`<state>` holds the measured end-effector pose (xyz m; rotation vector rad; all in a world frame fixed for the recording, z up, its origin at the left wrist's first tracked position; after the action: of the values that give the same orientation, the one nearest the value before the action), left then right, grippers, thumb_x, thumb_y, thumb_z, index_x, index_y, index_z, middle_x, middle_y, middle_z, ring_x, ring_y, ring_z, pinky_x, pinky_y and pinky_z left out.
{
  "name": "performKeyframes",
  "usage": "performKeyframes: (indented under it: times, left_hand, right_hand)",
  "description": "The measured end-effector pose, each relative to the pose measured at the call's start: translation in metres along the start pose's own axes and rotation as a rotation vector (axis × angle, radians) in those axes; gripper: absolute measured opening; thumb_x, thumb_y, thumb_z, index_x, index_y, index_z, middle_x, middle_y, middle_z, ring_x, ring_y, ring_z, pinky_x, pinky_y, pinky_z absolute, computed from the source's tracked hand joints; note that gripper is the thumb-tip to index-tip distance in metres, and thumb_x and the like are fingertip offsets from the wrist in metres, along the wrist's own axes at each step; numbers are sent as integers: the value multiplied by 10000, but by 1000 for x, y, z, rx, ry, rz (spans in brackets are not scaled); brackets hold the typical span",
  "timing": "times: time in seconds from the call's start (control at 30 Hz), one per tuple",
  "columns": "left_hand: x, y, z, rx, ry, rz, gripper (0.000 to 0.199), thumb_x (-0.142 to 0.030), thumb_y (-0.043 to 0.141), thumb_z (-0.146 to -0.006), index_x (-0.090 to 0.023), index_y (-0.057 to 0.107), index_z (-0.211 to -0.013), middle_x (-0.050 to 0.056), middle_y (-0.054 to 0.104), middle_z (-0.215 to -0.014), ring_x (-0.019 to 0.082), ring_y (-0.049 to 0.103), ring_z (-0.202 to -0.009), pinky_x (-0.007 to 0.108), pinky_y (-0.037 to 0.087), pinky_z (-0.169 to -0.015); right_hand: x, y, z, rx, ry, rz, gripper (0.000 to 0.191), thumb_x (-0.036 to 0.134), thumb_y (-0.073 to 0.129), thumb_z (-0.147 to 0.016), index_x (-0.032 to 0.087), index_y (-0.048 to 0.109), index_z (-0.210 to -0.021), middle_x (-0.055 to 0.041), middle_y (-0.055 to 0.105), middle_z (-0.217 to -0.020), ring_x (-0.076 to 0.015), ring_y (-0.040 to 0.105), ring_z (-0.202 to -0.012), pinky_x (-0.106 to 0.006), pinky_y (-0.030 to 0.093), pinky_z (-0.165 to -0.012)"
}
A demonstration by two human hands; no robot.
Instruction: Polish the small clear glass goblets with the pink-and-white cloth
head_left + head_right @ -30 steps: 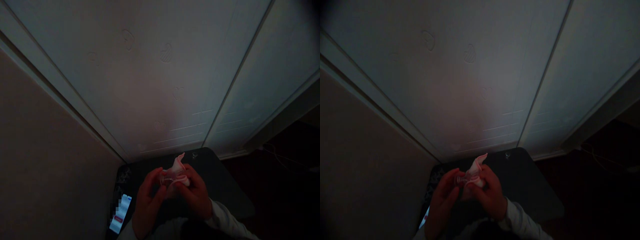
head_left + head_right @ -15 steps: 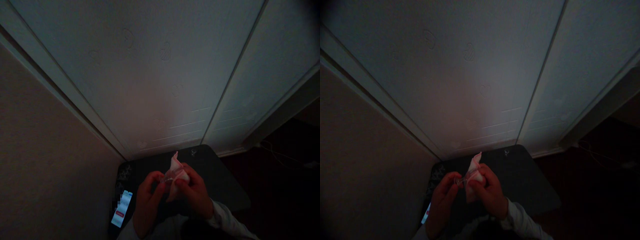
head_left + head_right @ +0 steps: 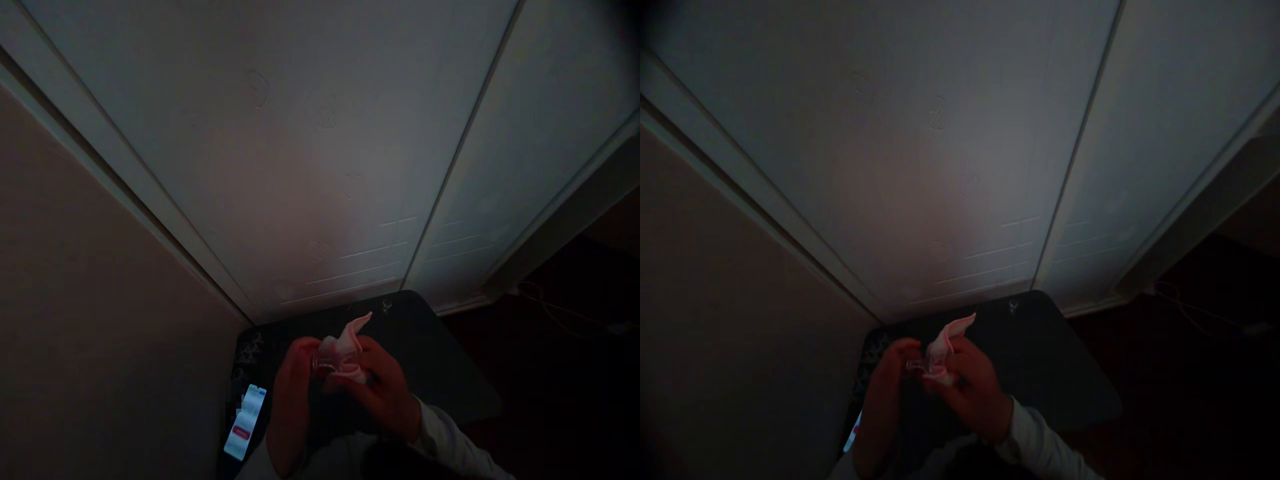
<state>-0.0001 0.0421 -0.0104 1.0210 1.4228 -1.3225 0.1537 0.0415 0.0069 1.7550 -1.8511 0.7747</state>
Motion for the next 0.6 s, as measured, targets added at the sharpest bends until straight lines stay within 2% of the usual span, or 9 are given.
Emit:
performKeyframes:
  times: [0.1,0.2,0.3,0.43,0.6]
  left_hand:
    - [-2,-4,3,-53,65,139,413,-536,452,-877,-216,547,-1121,26,650,-901,175,614,-788,283,494,-722]
    - [-2,-3,4,4,127,187,391,-457,567,-842,-212,554,-1146,60,663,-1004,201,629,-910,302,495,-811]
    - [3,-2,2,19,156,119,379,-372,636,-802,-206,580,-1138,76,656,-1045,220,624,-950,322,487,-845]
    - [1,-1,-6,-11,170,24,289,-277,643,-774,-204,615,-1052,39,662,-908,191,623,-835,308,494,-774]
    - [-15,0,-12,-40,212,-23,124,-181,674,-672,-198,619,-782,-13,635,-731,159,592,-699,263,483,-681]
  right_hand:
    - [-9,1,4,-18,130,-63,140,150,668,-761,256,670,-853,-20,691,-849,-175,645,-755,-265,490,-653]
    - [-23,1,9,-99,348,-189,69,217,714,-731,242,671,-779,-24,674,-822,-185,622,-737,-282,485,-651]
    - [-40,4,15,-199,586,-385,145,325,743,-706,218,653,-747,-7,630,-734,-161,568,-643,-263,463,-577]
    - [-56,17,19,-222,822,-685,254,420,740,-706,199,618,-730,39,549,-624,-105,471,-535,-213,390,-502]
    - [-58,41,17,-146,984,-993,305,459,715,-726,195,627,-851,9,622,-740,-127,552,-631,-242,437,-603]
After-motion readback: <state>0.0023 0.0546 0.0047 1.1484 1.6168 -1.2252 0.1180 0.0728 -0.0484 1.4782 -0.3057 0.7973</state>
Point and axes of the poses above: each hand's wrist, its own z-axis away from the middle knuckle, its own y-axis out of the palm, x = y × z, the point moved 5 cm from there along -z, towards the middle knuckle
